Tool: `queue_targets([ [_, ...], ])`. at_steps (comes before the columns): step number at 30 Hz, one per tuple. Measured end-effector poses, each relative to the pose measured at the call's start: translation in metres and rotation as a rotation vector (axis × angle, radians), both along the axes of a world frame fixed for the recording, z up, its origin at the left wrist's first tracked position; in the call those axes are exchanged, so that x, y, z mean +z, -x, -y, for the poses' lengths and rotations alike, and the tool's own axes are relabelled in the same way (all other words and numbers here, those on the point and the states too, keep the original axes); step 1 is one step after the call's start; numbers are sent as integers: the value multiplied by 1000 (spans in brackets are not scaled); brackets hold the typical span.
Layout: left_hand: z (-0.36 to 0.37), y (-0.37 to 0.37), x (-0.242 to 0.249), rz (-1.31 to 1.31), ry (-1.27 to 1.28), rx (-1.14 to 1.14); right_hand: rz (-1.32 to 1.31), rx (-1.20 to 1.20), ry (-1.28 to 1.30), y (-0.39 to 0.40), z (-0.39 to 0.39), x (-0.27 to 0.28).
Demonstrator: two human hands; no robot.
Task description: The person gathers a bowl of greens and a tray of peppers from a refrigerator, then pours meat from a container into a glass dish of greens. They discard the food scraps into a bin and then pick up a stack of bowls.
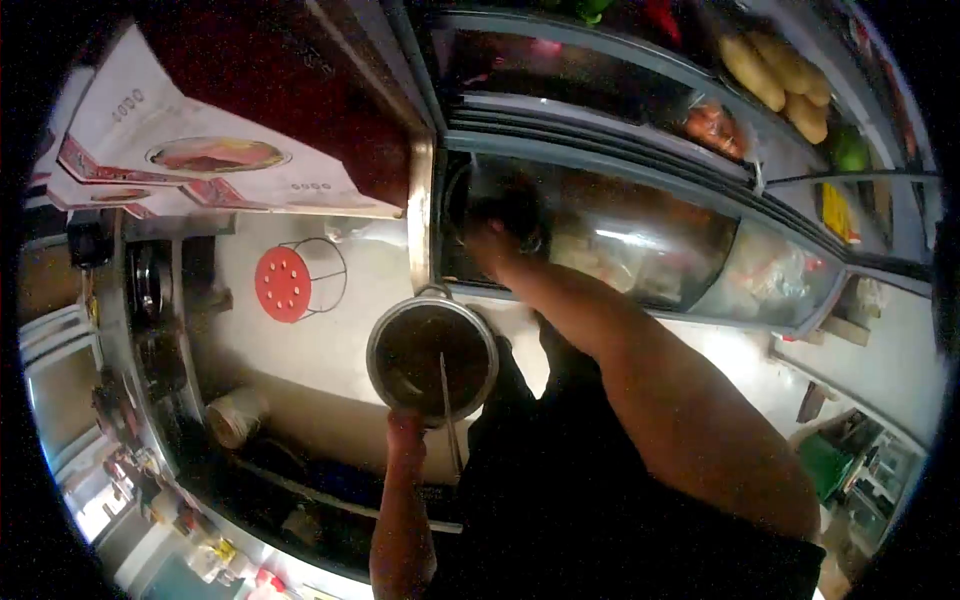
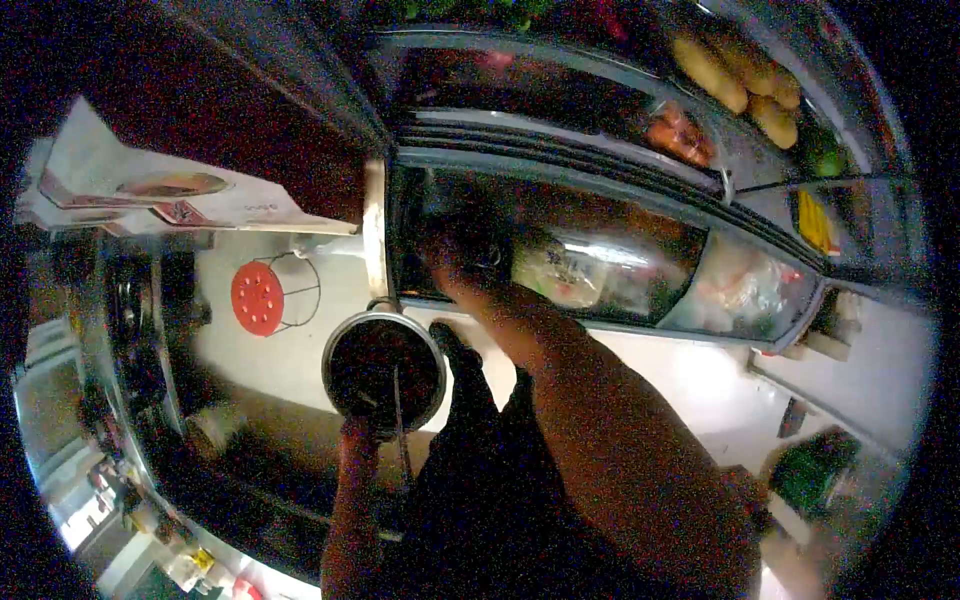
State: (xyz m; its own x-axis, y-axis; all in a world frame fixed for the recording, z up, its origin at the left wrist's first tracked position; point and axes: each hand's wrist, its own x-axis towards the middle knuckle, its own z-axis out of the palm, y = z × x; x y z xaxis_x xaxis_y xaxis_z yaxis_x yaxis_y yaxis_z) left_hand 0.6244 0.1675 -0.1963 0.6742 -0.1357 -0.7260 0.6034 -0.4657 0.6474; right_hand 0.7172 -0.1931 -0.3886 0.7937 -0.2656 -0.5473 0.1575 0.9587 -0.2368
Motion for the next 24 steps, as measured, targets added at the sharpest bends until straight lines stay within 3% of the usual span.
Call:
queue_targets([
  [2, 29, -10, 27, 166, -75, -208, -166, 166, 383, 27, 23, 19],
  [4, 61, -21, 34, 288, -148, -372, -303, 469, 999, 61, 50, 50],
  [6, 79, -26, 13, -174, 99, 134, -301, 699, 1702, 93, 74, 82],
  [8, 106, -30, 26, -202, 204, 197, -289, 715, 2156, 114, 89, 106],
  [10, 117, -34, 15, -230, 309, 260, -416, 694, 2398, 125, 99, 125],
  [11, 113, -34, -10, -127, 384, 100, -519, 710, 2475, 129, 104, 135],
  [12, 113, -35, -27, -22, 456, -61, -513, 1112, 2489, 135, 113, 141],
  [13, 122, -42, -34, -23, 455, -60, -496, 1521, 2453, 143, 123, 143],
  [14, 138, -53, -41, -103, 435, -43, -495, 1523, 2451, 153, 130, 134],
  [15, 157, -57, -49, -187, 417, -18, -485, 1597, 2660, 170, 141, 116],
  [16, 173, -62, -50, -280, 554, 52, -500, 1575, 2728, 182, 144, 108],
  [18, 208, -71, -43, -254, 396, 51, -537, 1524, 2863, 207, 152, 94],
  [19, 220, -75, -46, -255, 396, 51, -673, 1385, 3348, 219, 154, 86],
  [21, 239, -81, -58, -63, 404, -50, -822, 1115, 3835, 227, 156, 92],
  [22, 239, -86, -98, -63, 405, -49, -792, 1186, 3230, 224, 157, 110],
  [23, 233, -91, -161, 190, 389, -234, -726, 1165, 2650, 218, 158, 130],
  [24, 263, -95, -101, 60, 317, -132, -721, 1169, 2656, 214, 156, 142],
])
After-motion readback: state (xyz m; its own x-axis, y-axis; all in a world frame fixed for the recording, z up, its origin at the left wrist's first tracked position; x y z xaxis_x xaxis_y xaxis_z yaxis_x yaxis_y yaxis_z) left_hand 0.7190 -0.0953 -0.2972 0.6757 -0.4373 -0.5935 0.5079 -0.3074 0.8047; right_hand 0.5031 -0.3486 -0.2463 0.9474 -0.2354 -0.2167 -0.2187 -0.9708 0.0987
